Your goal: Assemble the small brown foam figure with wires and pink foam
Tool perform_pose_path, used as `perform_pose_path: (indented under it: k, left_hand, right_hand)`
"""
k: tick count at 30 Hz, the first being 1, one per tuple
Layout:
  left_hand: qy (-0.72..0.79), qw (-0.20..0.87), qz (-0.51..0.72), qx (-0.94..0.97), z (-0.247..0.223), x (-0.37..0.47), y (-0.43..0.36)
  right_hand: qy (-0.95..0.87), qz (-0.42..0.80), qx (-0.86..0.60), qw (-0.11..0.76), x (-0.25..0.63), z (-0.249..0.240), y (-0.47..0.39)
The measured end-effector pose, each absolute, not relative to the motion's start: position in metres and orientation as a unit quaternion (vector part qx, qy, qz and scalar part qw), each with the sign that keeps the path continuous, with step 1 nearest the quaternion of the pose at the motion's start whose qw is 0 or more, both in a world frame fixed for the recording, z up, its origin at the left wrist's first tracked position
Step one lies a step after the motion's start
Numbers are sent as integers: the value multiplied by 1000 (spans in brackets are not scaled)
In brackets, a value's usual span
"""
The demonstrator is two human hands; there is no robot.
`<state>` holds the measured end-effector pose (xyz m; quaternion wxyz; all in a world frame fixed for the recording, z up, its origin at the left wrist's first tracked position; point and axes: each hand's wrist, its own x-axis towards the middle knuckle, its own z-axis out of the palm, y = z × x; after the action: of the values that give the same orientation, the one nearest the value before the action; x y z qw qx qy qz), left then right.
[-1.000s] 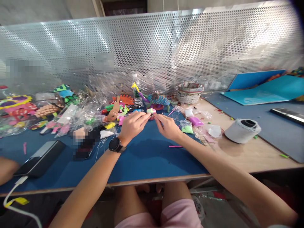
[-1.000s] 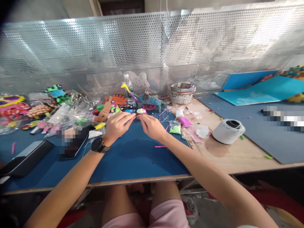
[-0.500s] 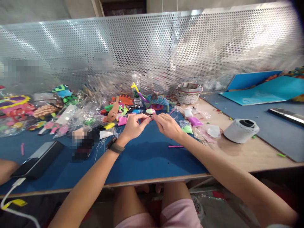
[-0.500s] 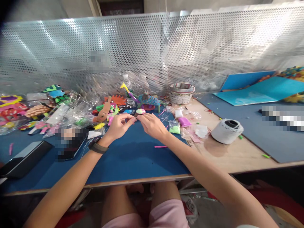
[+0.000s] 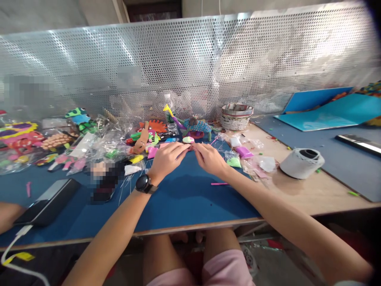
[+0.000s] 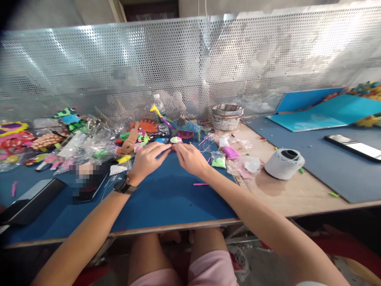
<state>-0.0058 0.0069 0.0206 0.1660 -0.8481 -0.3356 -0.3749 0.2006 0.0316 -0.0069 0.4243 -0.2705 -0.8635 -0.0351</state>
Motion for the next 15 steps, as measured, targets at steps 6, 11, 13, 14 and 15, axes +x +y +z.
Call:
perform_pose_path:
  k: [6, 11, 13, 14, 15]
  left_hand:
    - [-315, 251, -346, -847, 18, -13, 11]
    - [-302, 215, -379, -848, 15, -11, 12]
    - [-307, 142, -418, -844, 15, -7, 10]
    - [-312, 100, -436, -838, 16, -4, 9]
    - [-321, 58, -452, -830, 16, -2, 8]
  right_hand:
    - [-858, -10, -269, 437, 197, -8, 30]
    - [-862, -13, -255, 438, 200, -10, 33]
    - [-863, -18, -249, 439, 201, -11, 34]
    - [-863, -20, -247, 440, 201, -12, 34]
    - [-863, -22, -245, 441, 201, -12, 34]
